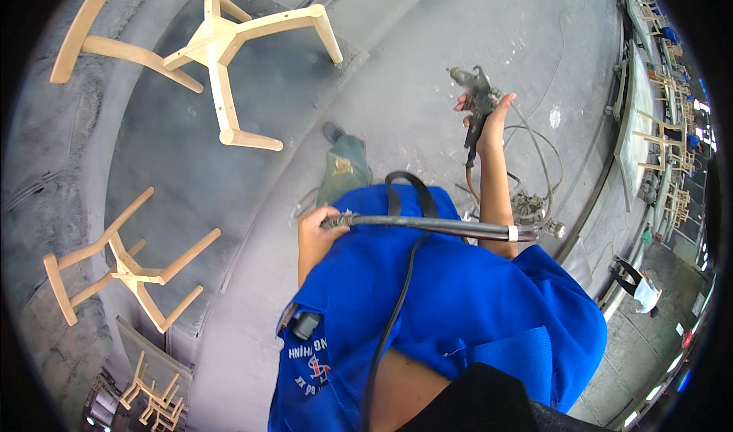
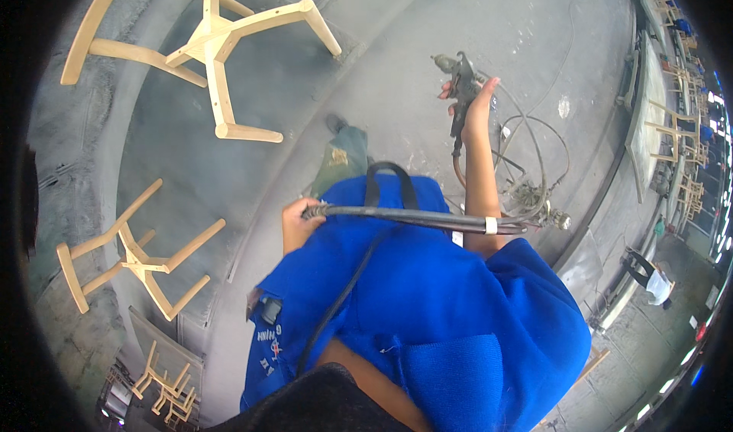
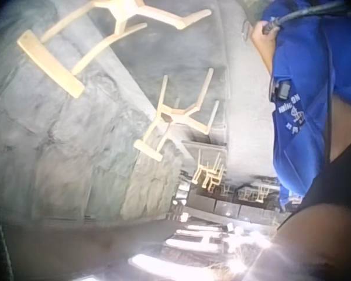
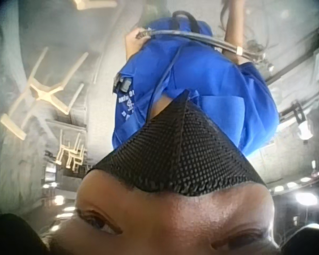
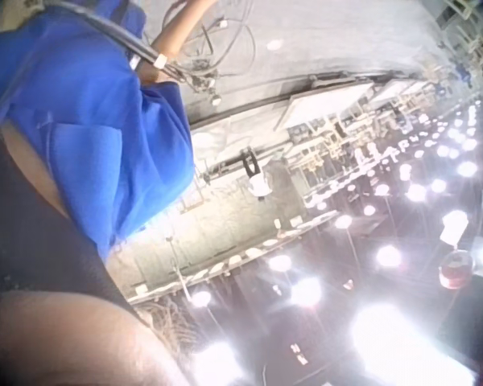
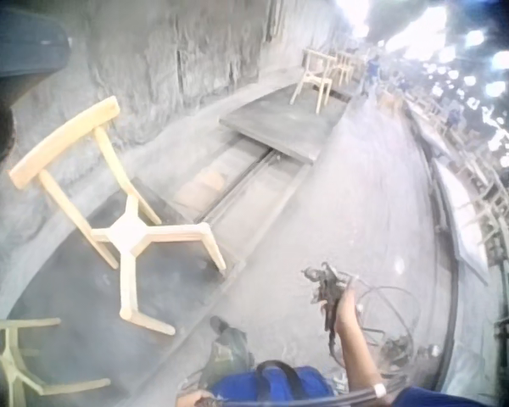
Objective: The person uses a spray gun to apply finish to wooden chair frames. They repeatedly pick up chairs, spray all sides, and place them back on the floor. The person also briefly adjusts the spray gun and walks to a container to refill the spray gun.
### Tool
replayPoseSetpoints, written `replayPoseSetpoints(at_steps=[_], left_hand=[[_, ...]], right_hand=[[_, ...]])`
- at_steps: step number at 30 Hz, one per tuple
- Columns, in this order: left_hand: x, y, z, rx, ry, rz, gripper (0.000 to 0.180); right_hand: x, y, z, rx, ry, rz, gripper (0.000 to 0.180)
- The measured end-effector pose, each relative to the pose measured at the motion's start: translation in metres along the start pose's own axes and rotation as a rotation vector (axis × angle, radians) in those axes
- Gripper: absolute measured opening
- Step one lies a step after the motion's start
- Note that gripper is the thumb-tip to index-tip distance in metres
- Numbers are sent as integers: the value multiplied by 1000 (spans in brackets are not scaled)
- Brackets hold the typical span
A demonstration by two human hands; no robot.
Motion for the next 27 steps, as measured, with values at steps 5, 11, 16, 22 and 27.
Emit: replayPoseSetpoints(at_steps=[5, 11, 16, 22, 27], left_hand=[[60, 1, 21, -128, 92, -114, 13], [66, 12, 46, -18, 17, -76, 20], [54, 25, 52, 28, -127, 54, 24], [72, 44, 129, 195, -71, -46, 32], [89, 87, 191, 167, -10, 60, 33]], right_hand=[[31, 13, -25, -157, -97, 114, 67], [42, 14, -5, -474, -9, 169, 40], [51, 5, 50, -536, 174, 242, 36], [108, -48, 98, -535, 434, 206, 38], [173, -99, 124, -544, 609, 124, 49]])
Point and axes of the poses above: each hand's wrist, its own x-axis away from the middle knuckle, its own y-axis out of the back of the hand, z = x × y, the point moved 7 cm from there along -x, towards the middle knuckle, and after that the axes turned 12 degrees about -x, right-handed, at the moved point
